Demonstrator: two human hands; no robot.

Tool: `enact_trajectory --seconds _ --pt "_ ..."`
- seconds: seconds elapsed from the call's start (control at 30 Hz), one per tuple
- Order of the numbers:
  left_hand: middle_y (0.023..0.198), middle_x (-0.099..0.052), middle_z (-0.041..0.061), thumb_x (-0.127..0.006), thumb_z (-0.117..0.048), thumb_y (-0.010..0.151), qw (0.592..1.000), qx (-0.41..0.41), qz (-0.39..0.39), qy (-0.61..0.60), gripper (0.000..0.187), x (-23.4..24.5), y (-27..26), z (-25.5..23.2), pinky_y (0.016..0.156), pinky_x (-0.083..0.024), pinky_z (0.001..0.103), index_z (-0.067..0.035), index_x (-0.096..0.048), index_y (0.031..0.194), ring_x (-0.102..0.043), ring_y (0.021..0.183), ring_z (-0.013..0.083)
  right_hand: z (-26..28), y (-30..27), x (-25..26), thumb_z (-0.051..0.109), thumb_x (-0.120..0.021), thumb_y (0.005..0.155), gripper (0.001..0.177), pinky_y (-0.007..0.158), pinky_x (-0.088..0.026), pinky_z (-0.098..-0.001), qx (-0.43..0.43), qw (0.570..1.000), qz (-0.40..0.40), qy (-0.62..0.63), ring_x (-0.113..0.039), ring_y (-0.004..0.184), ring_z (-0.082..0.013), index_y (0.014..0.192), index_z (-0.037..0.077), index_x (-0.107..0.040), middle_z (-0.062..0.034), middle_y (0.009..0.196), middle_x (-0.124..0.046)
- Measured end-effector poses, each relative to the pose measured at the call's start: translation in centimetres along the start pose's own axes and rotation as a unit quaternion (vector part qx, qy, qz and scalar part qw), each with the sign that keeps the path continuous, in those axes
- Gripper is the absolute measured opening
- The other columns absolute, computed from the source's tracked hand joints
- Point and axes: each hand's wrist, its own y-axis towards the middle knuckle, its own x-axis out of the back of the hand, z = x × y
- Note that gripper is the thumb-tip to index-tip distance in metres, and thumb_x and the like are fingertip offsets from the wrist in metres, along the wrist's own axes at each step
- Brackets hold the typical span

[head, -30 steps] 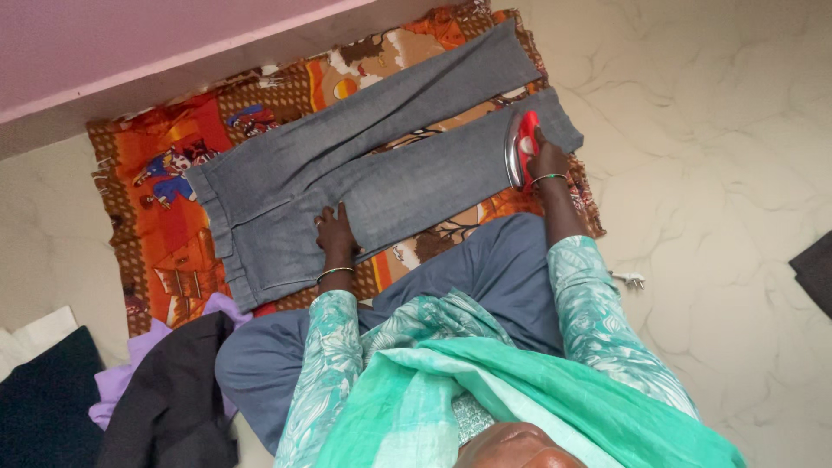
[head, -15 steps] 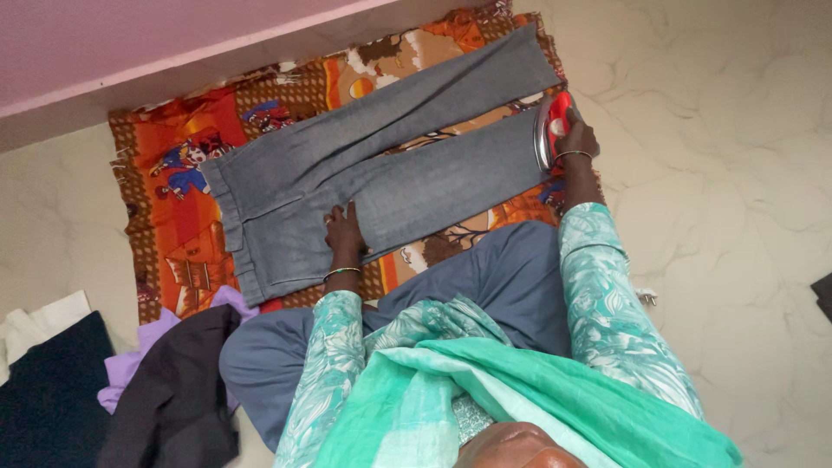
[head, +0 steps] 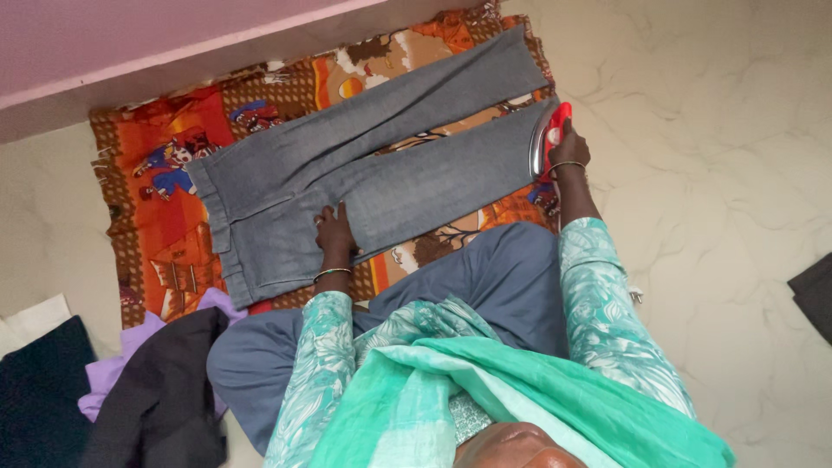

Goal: The person irons a pair of grey trousers laid flat on a patterned mat on the floor. They use a red electric iron to smooth both legs, repositioning the trousers and ironing the folded section as well.

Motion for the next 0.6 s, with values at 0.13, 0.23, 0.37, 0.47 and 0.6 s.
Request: enact_trajectory --seconds 0.13,0.23,0.37,0.47,0.6 --pt "0.155 -0.031 0.004 -0.105 -0.025 0.05 1.0 -0.005 -0.01 -0.007 0.134 -0.3 0.1 0.0 0.096 -0.056 0.054 -0.032 -0.028 0.16 -0.032 0.142 0.035 1.2 1.7 0.5 0.016 -0.075 0.082 0.078 0.082 -0.057 -0.0521 -0.05 0.999 0.019 -0.009 -0.07 0.1 -0.0408 0.153 0.017 -0.043 -0.0209 0.108 -0.072" --pt "0.155 -0.033 0.003 -0.105 -0.022 0.049 1.0 -0.003 -0.023 -0.011 0.135 -0.2 -0.3 0.0 0.095 -0.057 0.054 -0.032 -0.029 0.16 -0.034 0.142 0.0342 2.0 1.9 0.9 0.015 -0.073 0.085 0.072 0.082 -0.058 -0.0524 -0.049 0.998 0.023 -0.009 -0.071 0.101 -0.0412 0.152 0.016 -0.046 -0.0218 0.108 -0.072" --pt "0.154 -0.034 0.003 -0.105 -0.02 0.046 0.999 -0.005 -0.037 -0.014 0.135 0.6 -0.8 -0.3 0.092 -0.058 0.054 -0.032 -0.031 0.159 -0.034 0.142 0.0356 1.4 0.1 1.3 0.014 -0.073 0.08 0.084 0.085 -0.056 -0.052 -0.006 0.999 0.047 -0.013 -0.07 0.101 -0.0437 0.158 0.019 -0.043 -0.0249 0.107 -0.072" --pt "0.152 -0.036 0.003 -0.104 -0.017 0.047 1.0 0.01 -0.01 -0.016 0.132 0.7 -0.9 -0.4 0.093 -0.058 0.054 -0.032 -0.033 0.157 -0.034 0.143 0.0333 0.7 -2.0 1.1 0.017 -0.075 0.081 0.082 0.092 -0.056 -0.0504 0.09 0.996 0.002 -0.017 -0.071 0.102 -0.0415 0.158 0.019 -0.048 -0.0241 0.108 -0.074" --pt "0.15 -0.042 0.012 -0.103 -0.025 0.049 0.987 -0.096 -0.12 -0.053 0.121 -1.4 -1.9 2.1 0.107 -0.051 0.047 -0.015 -0.042 0.153 -0.038 0.142 0.0393 0.4 -4.3 0.4 0.02 -0.079 0.078 0.085 0.086 -0.055 -0.0525 0.111 0.991 0.051 0.054 -0.069 0.099 -0.0451 0.157 0.02 -0.047 -0.0278 0.11 -0.07"
